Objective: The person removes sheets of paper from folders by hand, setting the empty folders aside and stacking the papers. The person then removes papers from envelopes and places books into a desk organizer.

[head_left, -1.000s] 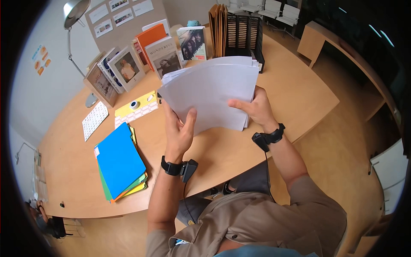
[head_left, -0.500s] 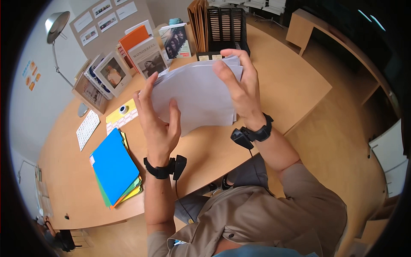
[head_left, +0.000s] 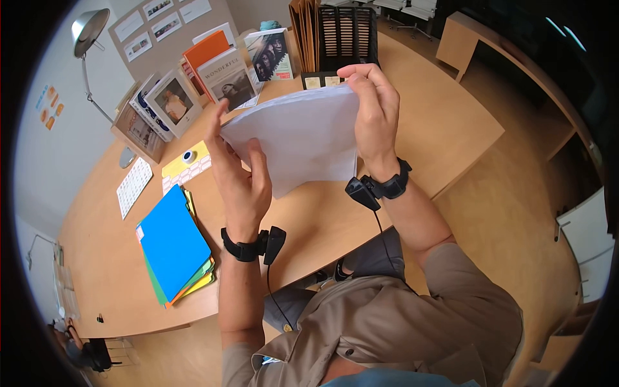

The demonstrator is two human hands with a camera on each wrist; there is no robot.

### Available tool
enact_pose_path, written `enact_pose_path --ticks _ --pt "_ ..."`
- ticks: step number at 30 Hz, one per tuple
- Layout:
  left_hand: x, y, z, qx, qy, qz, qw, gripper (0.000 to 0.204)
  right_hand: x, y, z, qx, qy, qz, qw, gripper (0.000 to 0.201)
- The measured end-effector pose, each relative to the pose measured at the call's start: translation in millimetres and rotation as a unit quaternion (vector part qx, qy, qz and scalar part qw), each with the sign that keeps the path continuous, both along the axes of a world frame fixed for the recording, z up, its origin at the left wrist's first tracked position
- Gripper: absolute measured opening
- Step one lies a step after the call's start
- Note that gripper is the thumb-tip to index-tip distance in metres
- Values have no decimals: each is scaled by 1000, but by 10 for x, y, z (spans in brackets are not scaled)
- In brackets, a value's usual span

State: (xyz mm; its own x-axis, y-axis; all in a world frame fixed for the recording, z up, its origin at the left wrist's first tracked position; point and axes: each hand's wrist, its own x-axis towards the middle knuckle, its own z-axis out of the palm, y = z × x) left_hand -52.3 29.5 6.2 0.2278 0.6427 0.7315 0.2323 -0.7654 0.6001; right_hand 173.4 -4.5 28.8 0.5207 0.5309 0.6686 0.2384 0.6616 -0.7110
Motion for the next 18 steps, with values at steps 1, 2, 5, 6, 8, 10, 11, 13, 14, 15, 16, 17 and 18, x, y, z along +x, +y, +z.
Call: enact_pose_path --ticks 1,2,5,6,8,10,11,13,14,15,16,17,18 --pt "36 6 1 58 -13 17 998 80 5 10 5 7 -2 9 1000 19" --pt "65 0 5 117 -26 33 992 82 -11 -6 18 7 -2 10 1000 19" --pt "104 -60 19 23 -100 -13 995 91 -39 -25 36 -29 -32 3 999 15" --pt "90 -59 -1 24 -101 -12 995 91 0 7 17 -24 -10 23 999 16" --pt "72 -19 -88 -96 -138 -109 980 80 37 24 18 -17 11 44 999 17" --pt "80 100 -264 -87 -111 -79 987 72 24 3 64 -16 -2 72 997 22" --pt "82 154 -333 -79 -84 -50 992 64 30 -3 60 -14 -2 74 997 22" --pt "63 202 -396 -117 -126 -85 981 57 59 -36 4 -5 -33 100 994 31" --pt "42 219 -405 -156 -168 -120 966 50 73 -67 -39 -2 -34 103 994 31" --pt "11 211 -385 -153 -170 -117 967 50 96 -110 -106 -29 -67 122 990 35" --pt "-23 187 -359 -163 -166 -132 964 53 145 -130 -187 -55 -100 142 983 40" --pt "-51 168 -344 -172 -161 -148 961 55 264 -99 -352 -102 -133 202 965 44" --pt "-48 160 -380 -169 -163 -145 961 55 285 -45 -525 -100 -135 205 964 44"
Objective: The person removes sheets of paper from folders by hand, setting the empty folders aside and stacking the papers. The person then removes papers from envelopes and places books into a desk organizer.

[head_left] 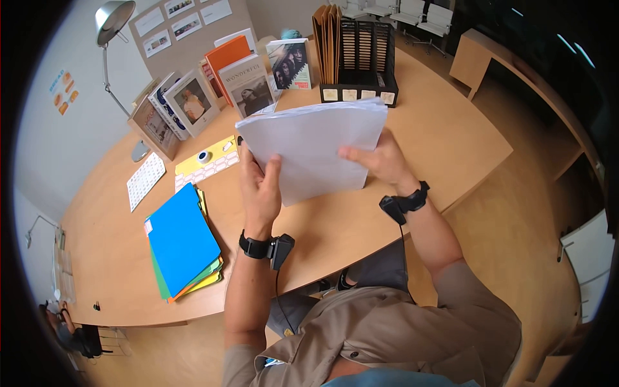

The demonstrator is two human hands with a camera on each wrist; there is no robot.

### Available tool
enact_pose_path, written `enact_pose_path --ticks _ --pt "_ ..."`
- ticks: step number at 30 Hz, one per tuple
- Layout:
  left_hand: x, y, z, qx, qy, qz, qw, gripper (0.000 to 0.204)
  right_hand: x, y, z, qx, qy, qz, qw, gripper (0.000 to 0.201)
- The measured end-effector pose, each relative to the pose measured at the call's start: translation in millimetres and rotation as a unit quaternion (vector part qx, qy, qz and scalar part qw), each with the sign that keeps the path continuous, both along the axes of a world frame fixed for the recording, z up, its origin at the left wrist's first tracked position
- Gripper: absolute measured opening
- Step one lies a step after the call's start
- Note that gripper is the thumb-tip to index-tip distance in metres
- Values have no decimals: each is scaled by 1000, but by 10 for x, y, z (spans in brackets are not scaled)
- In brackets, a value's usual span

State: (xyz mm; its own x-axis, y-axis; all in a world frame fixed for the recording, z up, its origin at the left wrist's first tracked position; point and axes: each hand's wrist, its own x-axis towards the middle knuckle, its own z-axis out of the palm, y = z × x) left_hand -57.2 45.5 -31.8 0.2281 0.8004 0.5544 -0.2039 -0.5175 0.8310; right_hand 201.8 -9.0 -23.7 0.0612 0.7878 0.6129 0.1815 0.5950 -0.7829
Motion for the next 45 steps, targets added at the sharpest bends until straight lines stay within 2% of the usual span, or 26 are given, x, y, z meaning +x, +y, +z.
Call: enact_pose_path --ticks 2,3,6,8,10,11,13,15,21,22,24,27,29,32,36,39,41,43,45 --pt "44 -25 -129 7 9 -8 1000 62 13 13 -271 -109 20 0 994 42" --pt "52 -67 -114 8 37 4 999 67 -16 -9 -284 -109 20 -3 994 42" --pt "78 -131 -185 12 21 45 999 68 -110 -45 -272 -108 71 -48 990 37" --pt "54 -135 -207 31 37 49 998 68 -109 -131 -177 -175 66 -25 982 42" --pt "37 -111 -252 56 50 59 995 67 -66 -76 -326 -156 38 -25 987 43" --pt "33 -80 -335 31 46 47 997 64 -48 -26 -415 -136 9 -22 990 43" --pt "-9 -48 -385 6 41 36 998 60 -6 8 -561 -148 20 -3 989 42" --pt "-69 -59 -432 -119 85 -15 989 49 3 14 -679 -166 32 18 985 42" --pt "27 -64 -454 -128 2 -24 992 39 12 -11 -729 -179 -13 -29 983 43" --pt "-6 -31 -512 -132 4 -23 991 39 41 -7 -818 -204 -15 -18 979 42" --pt "-86 60 -614 -190 92 -20 977 34 82 -7 -873 -230 -17 -4 973 42" --pt "-30 -12 -648 -209 41 -18 977 31 101 -53 -860 -254 -49 -1 966 42" --pt "20 -22 -574 -199 36 -27 979 32 94 -48 -829 -224 -63 -47 971 43" --pt "17 -82 -558 -196 44 -22 979 33 181 34 -1115 -252 -41 -29 967 44" --pt "27 -69 -609 -201 47 3 979 34 138 -14 -1010 -219 -51 -23 974 45" --pt "107 -81 -663 -191 18 0 981 36 107 4 -1005 -270 -21 -9 963 45" --pt "100 -91 -659 -173 20 6 985 35 47 -16 -934 -213 -32 -24 976 43" --pt "81 -63 -657 -157 25 12 987 35 6 -25 -885 -206 -15 -17 978 42" --pt "61 -63 -668 -197 40 -7 980 34 -10 -72 -920 -204 3 -10 979 41"
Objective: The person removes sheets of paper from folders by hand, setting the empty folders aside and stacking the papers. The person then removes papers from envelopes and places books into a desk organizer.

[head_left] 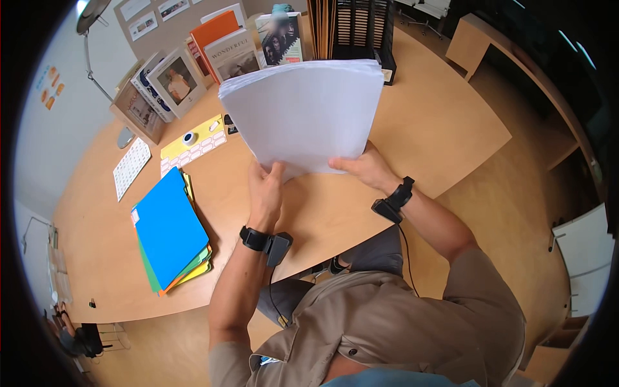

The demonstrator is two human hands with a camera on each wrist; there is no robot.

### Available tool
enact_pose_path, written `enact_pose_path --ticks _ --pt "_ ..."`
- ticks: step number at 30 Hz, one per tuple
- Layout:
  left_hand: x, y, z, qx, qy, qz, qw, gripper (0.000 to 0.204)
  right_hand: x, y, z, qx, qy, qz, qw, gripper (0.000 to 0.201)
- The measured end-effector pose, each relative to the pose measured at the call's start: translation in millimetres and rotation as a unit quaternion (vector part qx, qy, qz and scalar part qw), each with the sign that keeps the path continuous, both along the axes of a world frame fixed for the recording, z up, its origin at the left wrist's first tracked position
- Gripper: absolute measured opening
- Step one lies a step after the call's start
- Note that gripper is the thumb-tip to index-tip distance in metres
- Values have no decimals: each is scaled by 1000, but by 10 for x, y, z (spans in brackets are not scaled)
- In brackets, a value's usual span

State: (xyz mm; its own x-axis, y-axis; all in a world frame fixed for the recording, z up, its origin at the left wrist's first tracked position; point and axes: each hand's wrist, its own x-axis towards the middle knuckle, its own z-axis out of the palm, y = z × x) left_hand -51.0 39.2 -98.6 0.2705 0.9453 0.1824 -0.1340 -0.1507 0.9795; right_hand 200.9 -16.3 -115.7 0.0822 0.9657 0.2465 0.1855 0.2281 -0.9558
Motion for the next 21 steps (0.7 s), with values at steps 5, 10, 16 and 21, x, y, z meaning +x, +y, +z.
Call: enact_pose_path --ticks 5,10,16,21 --pt "37 35 -140 -21 -33 28 999 35 4 27 -45 -21 -15 8 1000 39" --pt "31 -9 -100 -23 -9 7 1000 37 1 49 -113 -21 -19 4 1000 39" --pt "58 -222 -8 220 100 9 970 44 305 -298 197 1 41 -36 999 35" --pt "-482 -769 946 106 240 -130 956 49 1528 -694 525 -103 92 -125 982 37"
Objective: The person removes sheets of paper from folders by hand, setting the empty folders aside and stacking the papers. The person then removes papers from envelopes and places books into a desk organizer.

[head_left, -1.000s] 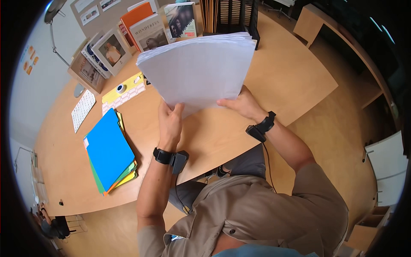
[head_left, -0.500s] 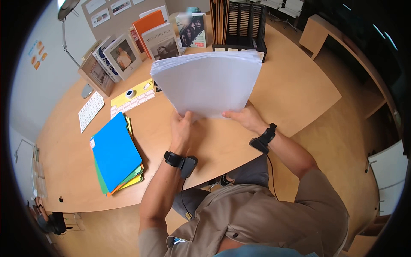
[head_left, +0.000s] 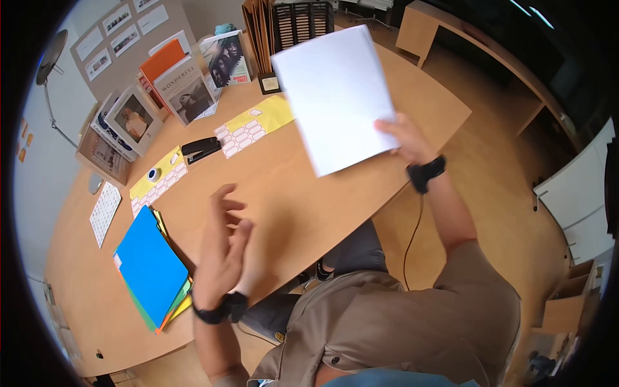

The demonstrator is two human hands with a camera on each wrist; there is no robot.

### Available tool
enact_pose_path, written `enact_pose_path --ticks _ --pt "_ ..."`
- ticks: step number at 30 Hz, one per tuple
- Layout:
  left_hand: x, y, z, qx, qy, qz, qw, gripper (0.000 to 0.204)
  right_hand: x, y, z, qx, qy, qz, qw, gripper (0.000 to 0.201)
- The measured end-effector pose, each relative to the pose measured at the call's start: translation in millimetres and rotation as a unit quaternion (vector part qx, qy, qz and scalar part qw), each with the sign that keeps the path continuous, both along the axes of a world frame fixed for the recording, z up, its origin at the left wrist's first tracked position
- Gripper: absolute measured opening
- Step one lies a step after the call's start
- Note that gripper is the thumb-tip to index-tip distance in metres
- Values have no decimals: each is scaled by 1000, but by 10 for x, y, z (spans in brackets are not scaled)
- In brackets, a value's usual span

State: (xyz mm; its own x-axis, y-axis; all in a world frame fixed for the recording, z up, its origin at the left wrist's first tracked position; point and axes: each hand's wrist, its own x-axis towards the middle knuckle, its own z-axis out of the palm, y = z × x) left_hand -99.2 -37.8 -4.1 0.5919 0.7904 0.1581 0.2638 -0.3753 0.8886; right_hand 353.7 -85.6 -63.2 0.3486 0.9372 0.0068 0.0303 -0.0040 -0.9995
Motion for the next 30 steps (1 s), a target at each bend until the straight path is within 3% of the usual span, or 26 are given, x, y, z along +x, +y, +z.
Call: enact_pose_path --ticks 2,4,6,8,9,11,13,15,16,18,20,22,24,25,26,27,28,29,30 --pt "-348 -5 137 52 73 43 995 49 578 -159 83 -47 -58 -30 997 42" --pt "-688 -24 296 6 79 106 991 48 1022 -261 174 -74 -73 -34 994 43" --pt "-1171 112 149 87 88 187 975 51 1339 -339 231 -246 -151 -83 954 41" --pt "-1688 304 -7 123 208 328 913 63 1537 -409 137 -256 -148 -61 953 38" --pt "-2015 422 -138 116 217 347 905 63 1580 -298 49 -261 -145 -35 954 35" --pt "-2710 593 -467 228 368 407 804 76 1645 -261 -74 -260 -198 -7 945 35" --pt "-3136 655 -679 185 427 429 774 88 1702 -221 -221 -203 -209 -38 956 38" --pt "-3221 577 -732 100 445 437 775 95 1746 -233 -57 -234 -362 -12 902 45" --pt "-3267 540 -764 96 448 445 770 95 1615 -184 126 -367 -437 -72 818 44" --pt "-3337 488 -832 72 435 432 787 98 1142 -166 437 -293 -637 -159 695 34" --pt "-3334 507 -799 57 435 455 775 93 716 98 617 -84 -558 -178 806 30" --pt "-3220 516 -672 12 428 462 776 93 24 506 705 8 -323 -71 944 33" --pt "-3235 587 -688 -27 396 458 795 92 -988 978 520 100 -302 146 937 37" --pt "-3248 618 -689 -67 362 452 812 91 -1795 931 673 -17 -312 183 932 39" --pt "-3243 633 -676 -63 360 453 813 91 -2196 1197 243 56 -208 312 925 43" --pt "-3216 644 -661 -75 355 456 813 89 -2785 1287 212 -40 -250 365 896 49" --pt "-3198 660 -642 -87 349 460 812 87 -3232 1438 54 -37 -296 412 861 63" --pt "-3203 673 -636 -83 347 461 812 87 -3645 1475 12 -3 -329 409 851 79" --pt "-3215 691 -649 -102 348 457 812 84 -3995 1628 -444 108 -295 367 875 85"
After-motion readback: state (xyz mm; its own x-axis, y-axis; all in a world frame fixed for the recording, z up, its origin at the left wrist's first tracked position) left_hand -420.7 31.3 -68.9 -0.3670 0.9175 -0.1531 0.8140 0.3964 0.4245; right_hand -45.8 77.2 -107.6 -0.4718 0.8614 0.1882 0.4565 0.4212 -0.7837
